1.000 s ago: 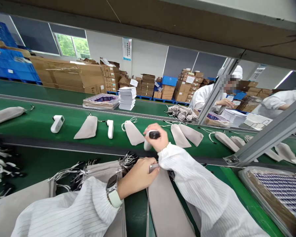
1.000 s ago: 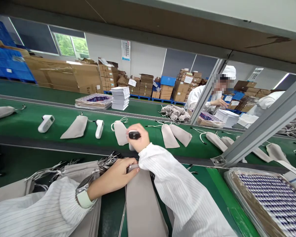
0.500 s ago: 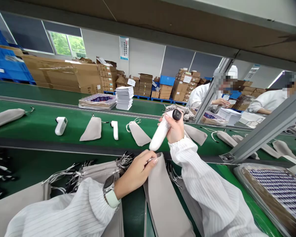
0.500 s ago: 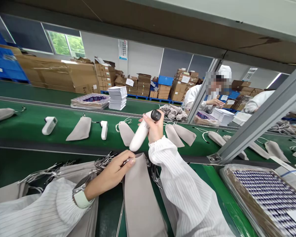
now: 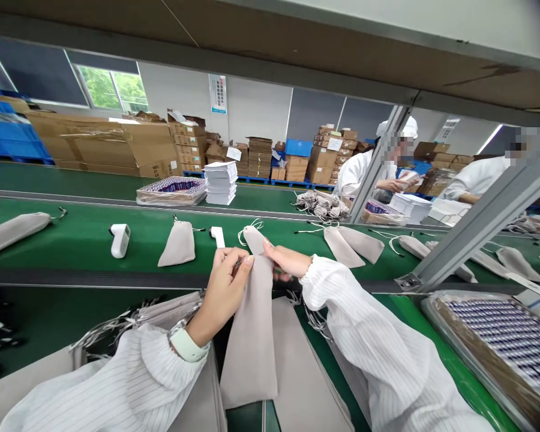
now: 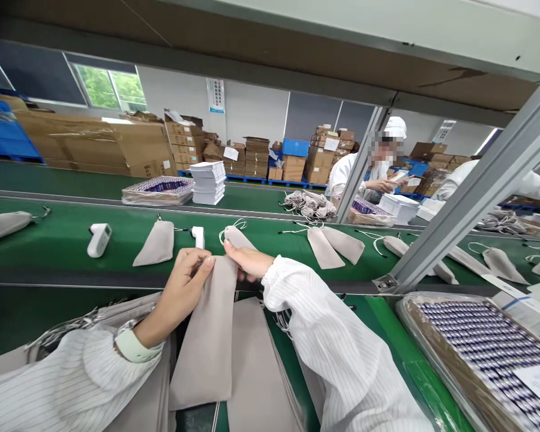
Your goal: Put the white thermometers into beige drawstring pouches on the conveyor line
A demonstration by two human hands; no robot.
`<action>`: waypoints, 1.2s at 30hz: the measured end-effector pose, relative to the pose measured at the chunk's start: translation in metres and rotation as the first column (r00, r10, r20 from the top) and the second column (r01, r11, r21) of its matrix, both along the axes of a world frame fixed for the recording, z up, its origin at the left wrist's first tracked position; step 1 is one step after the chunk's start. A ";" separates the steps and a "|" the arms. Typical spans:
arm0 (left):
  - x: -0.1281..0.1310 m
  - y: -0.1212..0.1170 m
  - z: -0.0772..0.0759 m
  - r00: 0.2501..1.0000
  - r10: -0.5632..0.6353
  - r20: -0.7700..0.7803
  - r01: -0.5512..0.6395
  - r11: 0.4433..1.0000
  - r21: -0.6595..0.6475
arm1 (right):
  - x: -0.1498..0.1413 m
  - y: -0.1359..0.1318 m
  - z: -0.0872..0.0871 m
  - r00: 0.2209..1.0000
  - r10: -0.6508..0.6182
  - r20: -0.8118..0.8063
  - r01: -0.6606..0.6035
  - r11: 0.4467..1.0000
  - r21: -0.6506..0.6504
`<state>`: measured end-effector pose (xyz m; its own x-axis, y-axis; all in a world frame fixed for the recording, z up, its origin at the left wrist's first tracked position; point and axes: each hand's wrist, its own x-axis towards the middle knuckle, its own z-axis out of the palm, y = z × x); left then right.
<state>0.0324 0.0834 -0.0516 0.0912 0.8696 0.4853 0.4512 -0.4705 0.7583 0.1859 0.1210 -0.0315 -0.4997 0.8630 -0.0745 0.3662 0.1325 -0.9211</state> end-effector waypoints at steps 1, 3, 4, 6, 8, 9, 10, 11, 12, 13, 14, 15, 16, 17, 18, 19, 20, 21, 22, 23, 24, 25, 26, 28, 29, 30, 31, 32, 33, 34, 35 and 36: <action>-0.002 -0.001 0.004 1.000 0.008 -0.019 -0.009 0.999 -0.045 | 0.005 0.003 0.001 0.991 -0.133 -0.008 0.133 0.980 0.149; -0.006 -0.006 0.018 0.995 -0.079 -0.068 0.057 0.960 -0.273 | 0.021 0.011 0.002 0.901 -0.419 -0.107 0.421 0.791 0.445; -0.009 -0.010 0.027 0.979 -0.193 -0.069 0.143 0.886 -0.440 | 0.032 0.015 0.001 0.837 -0.524 -0.157 0.516 0.663 0.542; -0.015 -0.019 0.047 0.904 -0.425 0.050 0.335 0.631 -0.700 | 0.053 0.024 -0.002 0.747 -0.637 -0.191 0.601 0.524 0.604; -0.019 -0.026 0.063 0.863 -0.456 0.220 0.461 0.529 -0.713 | 0.064 0.029 -0.005 0.749 -0.638 -0.177 0.630 0.606 0.486; -0.020 -0.029 0.068 0.864 -0.415 0.285 0.491 0.571 -0.658 | 0.063 0.028 -0.006 0.797 -0.581 -0.165 0.596 0.714 0.367; -0.021 -0.030 0.071 0.872 -0.356 0.336 0.489 0.646 -0.586 | 0.057 0.025 -0.008 0.868 -0.468 -0.165 0.495 0.838 0.229; -0.021 -0.031 0.072 0.874 -0.305 0.378 0.472 0.719 -0.511 | 0.046 0.021 -0.009 0.937 -0.296 -0.183 0.317 0.943 0.100; -0.021 -0.030 0.071 0.870 -0.268 0.415 0.449 0.777 -0.440 | 0.032 0.014 -0.012 0.971 -0.090 -0.222 0.095 0.995 0.011; -0.020 -0.029 0.070 0.861 -0.249 0.443 0.431 0.819 -0.379 | 0.015 0.006 -0.014 0.957 0.110 -0.269 -0.121 0.992 -0.023; -0.018 -0.027 0.068 0.852 -0.251 0.460 0.428 0.839 -0.337 | -0.002 -0.002 -0.017 0.912 0.271 -0.307 -0.288 0.958 -0.010; -0.017 -0.026 0.066 0.845 -0.269 0.461 0.437 0.845 -0.308 | -0.018 -0.009 -0.019 0.871 0.360 -0.334 -0.371 0.928 0.035; -0.014 -0.025 0.064 0.844 -0.302 0.444 0.452 0.846 -0.284 | -0.030 -0.014 -0.020 0.853 0.381 -0.357 -0.376 0.922 0.086; -0.012 -0.025 0.061 0.848 -0.342 0.405 0.466 0.846 -0.261 | -0.037 -0.016 -0.021 0.861 0.335 -0.382 -0.306 0.942 0.135; -0.009 -0.026 0.057 0.857 -0.384 0.345 0.476 0.846 -0.241 | -0.039 -0.016 -0.019 0.881 0.228 -0.414 -0.166 0.969 0.182; -0.005 -0.028 0.052 0.866 -0.425 0.266 0.484 0.847 -0.222 | -0.034 -0.013 -0.016 0.894 0.066 -0.442 0.037 0.975 0.220; -0.001 -0.031 0.044 0.870 -0.464 0.164 0.491 0.847 -0.205 | -0.024 -0.007 -0.012 0.885 -0.141 -0.444 0.275 0.927 0.254; 0.004 -0.035 0.034 0.859 -0.510 0.044 0.508 0.840 -0.190 | -0.008 -0.001 -0.006 0.830 -0.348 -0.435 0.495 0.819 0.289; 0.008 -0.038 0.022 0.827 -0.554 -0.091 0.533 0.826 -0.183 | 0.010 0.005 -0.001 0.726 -0.559 -0.399 0.683 0.649 0.333; 0.012 -0.042 0.009 0.770 -0.589 -0.246 0.564 0.808 -0.169 | 0.031 0.011 0.002 0.629 -0.727 -0.276 0.765 0.514 0.389; 0.016 -0.045 -0.004 0.678 -0.628 -0.382 0.620 0.768 -0.161 | 0.051 0.015 0.003 0.563 -0.794 -0.229 0.797 0.449 0.403; 0.018 -0.048 -0.015 0.598 -0.644 -0.477 0.650 0.738 -0.182 | 0.069 0.019 0.001 0.524 -0.830 -0.194 0.810 0.415 0.415; 0.019 -0.050 -0.025 0.541 -0.646 -0.539 0.649 0.728 -0.221 | 0.085 0.021 -0.004 0.495 -0.859 -0.128 0.807 0.400 0.435; 0.017 -0.052 -0.033 0.485 -0.639 -0.597 0.616 0.734 -0.285 | 0.105 0.022 -0.021 0.473 -0.881 0.003 0.784 0.422 0.455; 0.016 -0.052 -0.033 0.479 -0.632 -0.609 0.597 0.743 -0.302 | 0.108 0.022 -0.032 0.459 -0.886 0.069 0.773 0.436 0.461; 0.015 -0.051 -0.030 0.477 -0.627 -0.615 0.590 0.748 -0.304 | 0.107 0.023 -0.041 0.443 -0.889 0.119 0.769 0.445 0.460; 0.014 -0.050 -0.027 0.475 -0.625 -0.619 0.594 0.747 -0.298 | 0.101 0.024 -0.049 0.424 -0.891 0.162 0.763 0.448 0.466; 0.013 -0.048 -0.023 0.480 -0.617 -0.624 0.598 0.750 -0.283 | 0.092 0.025 -0.054 0.405 -0.890 0.207 0.745 0.453 0.490; 0.013 -0.045 -0.020 0.503 -0.589 -0.632 0.587 0.770 -0.250 | 0.080 0.026 -0.058 0.402 -0.879 0.255 0.702 0.475 0.531; 0.013 -0.042 -0.019 0.546 -0.533 -0.646 0.553 0.809 -0.200 | 0.066 0.029 -0.059 0.434 -0.849 0.300 0.621 0.523 0.583; 0.014 -0.039 -0.019 0.600 -0.449 -0.662 0.491 0.860 -0.138 | 0.051 0.031 -0.060 0.494 -0.797 0.347 0.504 0.588 0.633; 0.014 -0.036 -0.021 0.645 -0.350 -0.679 0.413 0.908 -0.076 | 0.035 0.033 -0.061 0.561 -0.727 0.395 0.369 0.647 0.667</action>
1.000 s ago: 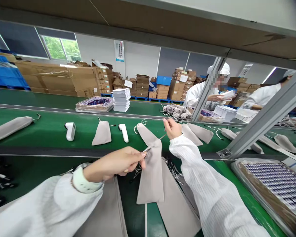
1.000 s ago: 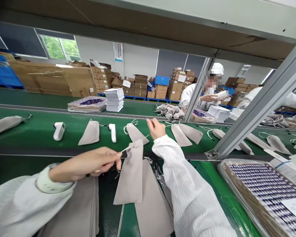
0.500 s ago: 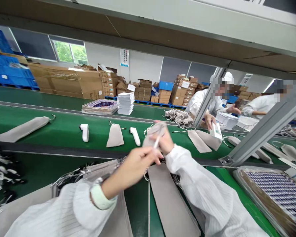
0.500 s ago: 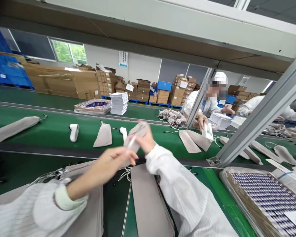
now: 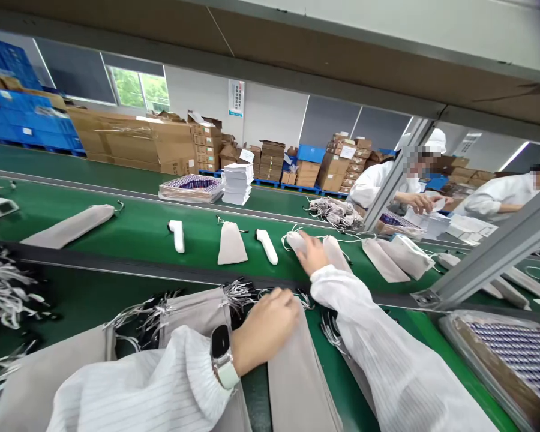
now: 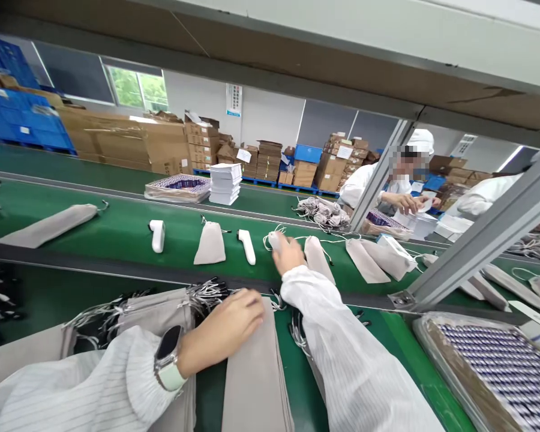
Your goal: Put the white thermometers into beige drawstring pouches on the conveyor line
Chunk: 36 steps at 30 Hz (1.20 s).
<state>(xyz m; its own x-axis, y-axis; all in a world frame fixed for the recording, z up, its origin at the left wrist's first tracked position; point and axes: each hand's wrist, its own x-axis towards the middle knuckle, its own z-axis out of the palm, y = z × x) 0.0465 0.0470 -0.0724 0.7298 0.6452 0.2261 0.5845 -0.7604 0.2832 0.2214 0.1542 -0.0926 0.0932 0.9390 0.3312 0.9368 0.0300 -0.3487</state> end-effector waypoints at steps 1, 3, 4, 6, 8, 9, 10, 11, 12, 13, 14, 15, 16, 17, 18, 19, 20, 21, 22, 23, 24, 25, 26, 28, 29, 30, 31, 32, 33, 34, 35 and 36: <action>0.000 0.003 -0.003 0.997 0.080 0.004 -0.081 0.995 0.055 | -0.014 0.002 -0.002 0.991 0.120 0.060 -0.119 0.993 -0.014; -0.001 0.006 -0.011 0.986 0.168 -0.020 -0.164 0.980 0.113 | -0.036 0.007 -0.007 0.968 0.237 0.082 -0.231 0.970 -0.078; -0.001 0.007 -0.014 0.983 0.179 -0.044 -0.172 0.978 0.116 | -0.042 0.010 -0.012 0.973 0.226 0.054 -0.219 0.968 -0.119; -0.003 0.008 -0.019 0.978 0.191 -0.080 -0.181 0.977 0.112 | -0.045 0.018 -0.021 0.980 0.149 -0.133 -0.172 0.969 -0.178; -0.003 0.008 -0.019 0.970 0.220 -0.102 -0.207 0.971 0.117 | -0.038 0.030 -0.029 0.922 0.084 -0.378 -0.164 0.969 -0.184; -0.003 0.008 -0.018 0.966 0.232 -0.110 -0.219 0.968 0.119 | -0.033 0.036 -0.032 0.877 0.062 -0.477 -0.162 0.972 -0.171; -0.002 0.007 -0.017 0.963 0.243 -0.115 -0.229 0.966 0.121 | -0.027 0.041 -0.033 0.834 0.045 -0.549 -0.157 0.975 -0.158; -0.002 0.007 -0.015 0.961 0.252 -0.115 -0.238 0.963 0.123 | -0.022 0.045 -0.034 0.799 0.033 -0.600 -0.152 0.977 -0.149; -0.001 0.007 -0.013 0.959 0.259 -0.112 -0.245 0.962 0.124 | -0.017 0.047 -0.033 0.766 0.025 -0.642 -0.152 0.978 -0.143; -0.001 0.006 -0.012 0.958 0.265 -0.105 -0.252 0.960 0.125 | -0.012 0.048 -0.032 0.720 0.017 -0.694 -0.155 0.978 -0.137; -0.001 0.006 -0.011 0.957 0.273 -0.098 -0.260 0.957 0.125 | -0.009 0.048 -0.030 0.663 0.013 -0.749 -0.165 0.978 -0.128; 0.000 0.006 -0.010 0.955 0.281 -0.090 -0.269 0.955 0.124 | -0.007 0.048 -0.028 0.600 0.016 -0.800 -0.177 0.978 -0.114; 0.000 0.006 -0.010 0.954 0.288 -0.084 -0.277 0.953 0.122 | -0.005 0.047 -0.024 0.536 0.025 -0.844 -0.190 0.977 -0.092; 0.000 0.006 -0.010 0.953 0.291 -0.079 -0.281 0.952 0.119 | -0.005 0.045 -0.018 0.483 0.037 -0.875 -0.196 0.978 -0.067; 0.000 0.006 -0.010 0.953 0.295 -0.075 -0.285 0.951 0.118 | -0.005 0.043 -0.011 0.419 0.061 -0.906 -0.206 0.978 -0.029; 0.000 0.007 -0.010 0.952 0.298 -0.072 -0.288 0.950 0.118 | -0.005 0.040 -0.002 0.334 0.101 -0.937 -0.223 0.974 0.025; 0.000 0.007 -0.010 0.951 0.301 -0.073 -0.292 0.949 0.119 | -0.006 0.036 0.010 0.230 0.153 -0.961 -0.249 0.964 0.094; 0.000 0.007 -0.010 0.948 0.308 -0.077 -0.298 0.947 0.119 | -0.007 0.030 0.022 0.115 0.210 -0.971 -0.281 0.944 0.171; 0.000 0.008 -0.010 0.945 0.318 -0.084 -0.307 0.944 0.117 | -0.009 0.022 0.036 0.005 0.266 -0.964 -0.315 0.915 0.251; -0.001 0.008 -0.010 0.941 0.325 -0.091 -0.314 0.943 0.111 | -0.012 0.014 0.050 -0.083 0.314 -0.946 -0.345 0.881 0.323; -0.001 0.009 -0.010 0.940 0.327 -0.098 -0.317 0.943 0.102 | -0.016 0.004 0.063 -0.132 0.349 -0.928 -0.373 0.850 0.372; -0.001 0.010 -0.010 0.941 0.321 -0.103 -0.313 0.945 0.093 | -0.020 -0.006 0.075 -0.137 0.371 -0.918 -0.400 0.827 0.394; -0.001 0.011 -0.009 0.944 0.313 -0.107 -0.305 0.949 0.086 | -0.025 -0.016 0.085 -0.129 0.383 -0.915 -0.429 0.810 0.400; -0.002 0.013 -0.008 0.953 0.288 -0.097 -0.283 0.957 0.063 | -0.035 -0.031 0.096 -0.112 0.399 -0.910 -0.471 0.785 0.403; -0.003 0.014 -0.007 0.958 0.275 -0.077 -0.273 0.961 0.040 | -0.039 -0.036 0.098 -0.111 0.408 -0.906 -0.484 0.774 0.408; -0.003 0.015 -0.006 0.964 0.260 -0.048 -0.260 0.966 0.008 | -0.041 -0.039 0.098 -0.115 0.418 -0.901 -0.492 0.764 0.417; -0.004 0.015 -0.004 0.970 0.244 -0.009 -0.245 0.969 -0.029 | -0.043 -0.040 0.097 -0.120 0.429 -0.895 -0.492 0.758 0.429; -0.004 0.016 -0.003 0.973 0.230 0.034 -0.227 0.972 -0.065 | -0.043 -0.039 0.095 -0.124 0.433 -0.893 -0.489 0.756 0.435; -0.004 0.017 -0.001 0.973 0.219 0.076 -0.211 0.973 -0.096 | -0.042 -0.037 0.093 -0.123 0.428 -0.895 -0.491 0.758 0.430; -0.004 0.018 0.000 0.971 0.212 0.111 -0.199 0.973 -0.117 | -0.040 -0.035 0.090 -0.117 0.417 -0.901 -0.498 0.760 0.416; -0.004 0.018 0.002 0.967 0.210 0.141 -0.192 0.973 -0.130 | -0.038 -0.032 0.087 -0.107 0.404 -0.909 -0.510 0.763 0.399; -0.004 0.019 0.003 0.962 0.215 0.167 -0.194 0.971 -0.137 | -0.036 -0.030 0.085 -0.095 0.393 -0.915 -0.520 0.764 0.382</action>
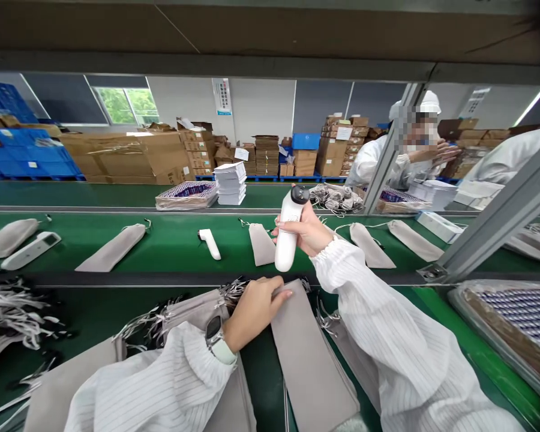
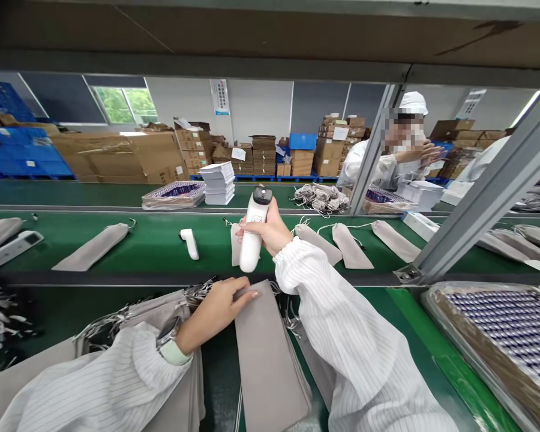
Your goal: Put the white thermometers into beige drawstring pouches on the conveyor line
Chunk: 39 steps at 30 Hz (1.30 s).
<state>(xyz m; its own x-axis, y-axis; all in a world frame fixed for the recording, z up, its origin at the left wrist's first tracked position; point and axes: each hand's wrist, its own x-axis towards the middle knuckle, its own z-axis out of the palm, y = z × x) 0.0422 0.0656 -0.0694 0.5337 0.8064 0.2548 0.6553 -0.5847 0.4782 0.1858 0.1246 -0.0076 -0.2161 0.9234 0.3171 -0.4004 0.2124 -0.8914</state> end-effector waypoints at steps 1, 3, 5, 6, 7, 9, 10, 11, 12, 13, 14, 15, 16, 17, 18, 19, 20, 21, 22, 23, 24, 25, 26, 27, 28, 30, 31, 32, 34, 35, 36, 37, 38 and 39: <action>0.000 0.000 0.001 1.000 0.011 0.026 -0.011 1.000 0.002 | 0.002 0.002 -0.002 1.000 0.005 0.015 -0.005 1.000 -0.009; 0.000 0.001 0.003 0.996 0.038 0.084 -0.039 0.999 0.005 | 0.003 0.006 -0.007 1.000 0.002 0.031 -0.001 1.000 -0.028; 0.000 0.001 0.004 0.986 0.070 0.149 -0.071 0.997 0.003 | 0.001 0.008 -0.011 1.000 0.003 0.023 -0.001 0.998 -0.066; 0.000 0.001 0.004 0.980 0.082 0.181 -0.084 0.996 0.006 | -0.001 0.009 -0.013 1.000 0.015 0.016 -0.013 0.996 -0.089; 0.000 0.001 0.004 0.974 0.084 0.208 -0.089 0.996 0.012 | -0.003 0.009 -0.016 0.999 0.041 0.014 -0.039 0.993 -0.116; -0.001 0.002 0.004 0.962 0.066 0.265 -0.080 0.996 0.042 | -0.007 0.008 -0.021 0.991 0.121 0.052 -0.110 0.976 -0.189; -0.002 0.002 0.004 0.951 0.067 0.301 -0.091 0.994 0.067 | -0.009 0.007 -0.023 0.980 0.170 0.105 -0.142 0.961 -0.236; -0.002 0.004 0.004 0.938 0.079 0.338 -0.118 0.988 0.097 | -0.011 0.006 -0.026 0.957 0.229 0.179 -0.172 0.943 -0.286; -0.003 0.005 0.005 0.923 0.100 0.371 -0.156 0.980 0.125 | -0.011 0.004 -0.028 0.920 0.292 0.262 -0.198 0.921 -0.335; -0.004 0.007 0.005 0.909 0.127 0.397 -0.200 0.969 0.149 | -0.011 0.002 -0.030 0.869 0.358 0.342 -0.221 0.899 -0.378; -0.005 0.008 0.006 0.898 0.152 0.413 -0.236 0.958 0.163 | -0.011 0.001 -0.031 0.812 0.414 0.410 -0.240 0.879 -0.412; -0.006 0.009 0.007 0.892 0.169 0.420 -0.258 0.952 0.165 | -0.009 0.000 -0.031 0.759 0.457 0.463 -0.255 0.864 -0.435; -0.006 0.010 0.009 0.889 0.177 0.423 -0.265 0.951 0.159 | -0.008 -0.001 -0.031 0.720 0.479 0.501 -0.260 0.857 -0.446; -0.007 0.011 0.011 0.884 0.181 0.430 -0.265 0.953 0.145 | -0.006 -0.001 -0.030 0.697 0.482 0.530 -0.257 0.859 -0.443; -0.008 0.011 0.013 0.877 0.184 0.443 -0.267 0.955 0.131 | -0.004 -0.001 -0.029 0.685 0.476 0.551 -0.255 0.866 -0.431; -0.010 0.011 0.017 0.870 0.184 0.457 -0.263 0.958 0.114 | -0.002 0.000 -0.029 0.679 0.474 0.560 -0.262 0.870 -0.418; -0.011 0.011 0.021 0.869 0.173 0.464 -0.241 0.966 0.091 | -0.001 0.002 -0.029 0.676 0.482 0.557 -0.283 0.868 -0.408; -0.012 0.011 0.025 0.872 0.154 0.465 -0.205 0.977 0.061 | 0.000 0.003 -0.030 0.670 0.506 0.543 -0.319 0.857 -0.405; -0.014 0.011 0.030 0.878 0.130 0.461 -0.159 0.987 0.024 | 0.000 0.005 -0.031 0.662 0.534 0.526 -0.357 0.842 -0.405; -0.016 0.011 0.035 0.884 0.110 0.455 -0.115 0.993 -0.018 | 0.000 0.006 -0.033 0.655 0.552 0.515 -0.386 0.831 -0.401; -0.018 0.011 0.040 0.889 0.097 0.447 -0.077 0.995 -0.064 | 0.000 0.007 -0.034 0.654 0.554 0.515 -0.397 0.831 -0.389; -0.019 0.012 0.045 0.893 0.095 0.440 -0.051 0.992 -0.111 | 0.000 0.008 -0.036 0.658 0.534 0.531 -0.389 0.845 -0.367; -0.021 0.012 0.048 0.895 0.102 0.434 -0.035 0.987 -0.159 | 0.000 0.008 -0.036 0.669 0.493 0.557 -0.366 0.870 -0.330; -0.022 0.012 0.051 0.896 0.112 0.429 -0.023 0.978 -0.206 | 0.001 0.009 -0.037 0.679 0.441 0.587 -0.344 0.897 -0.277; -0.023 0.013 0.053 0.899 0.119 0.422 -0.010 0.968 -0.251 | 0.001 0.009 -0.037 0.689 0.386 0.613 -0.330 0.921 -0.208; -0.024 0.013 0.055 0.898 0.132 0.419 0.007 0.950 -0.313 | 0.003 0.010 -0.036 0.713 0.285 0.641 -0.332 0.942 -0.049; -0.024 0.014 0.054 0.895 0.137 0.424 0.008 0.946 -0.324 | 0.003 0.010 -0.036 0.728 0.246 0.639 -0.336 0.942 0.020; -0.024 0.014 0.054 0.890 0.141 0.433 0.007 0.946 -0.324 | 0.002 0.010 -0.036 0.744 0.221 0.631 -0.335 0.940 0.065; -0.024 0.015 0.053 0.874 0.155 0.461 -0.011 0.954 -0.299 | -0.002 0.008 -0.039 0.753 0.216 0.621 -0.307 0.951 0.042; -0.025 0.016 0.052 0.863 0.161 0.479 -0.029 0.962 -0.272 | -0.005 0.007 -0.040 0.743 0.238 0.625 -0.293 0.956 -0.016; -0.025 0.016 0.052 0.851 0.166 0.497 -0.049 0.969 -0.240 | -0.009 0.005 -0.042 0.729 0.270 0.629 -0.284 0.956 -0.081; -0.026 0.017 0.052 0.842 0.172 0.512 -0.073 0.976 -0.207 | -0.012 0.002 -0.044 0.714 0.300 0.632 -0.278 0.951 -0.137; -0.027 0.018 0.052 0.837 0.178 0.518 -0.102 0.980 -0.173 | -0.015 0.000 -0.045 0.699 0.324 0.638 -0.277 0.945 -0.176; -0.028 0.018 0.052 0.839 0.184 0.512 -0.130 0.982 -0.140 | -0.017 -0.002 -0.045 0.687 0.334 0.645 -0.276 0.941 -0.193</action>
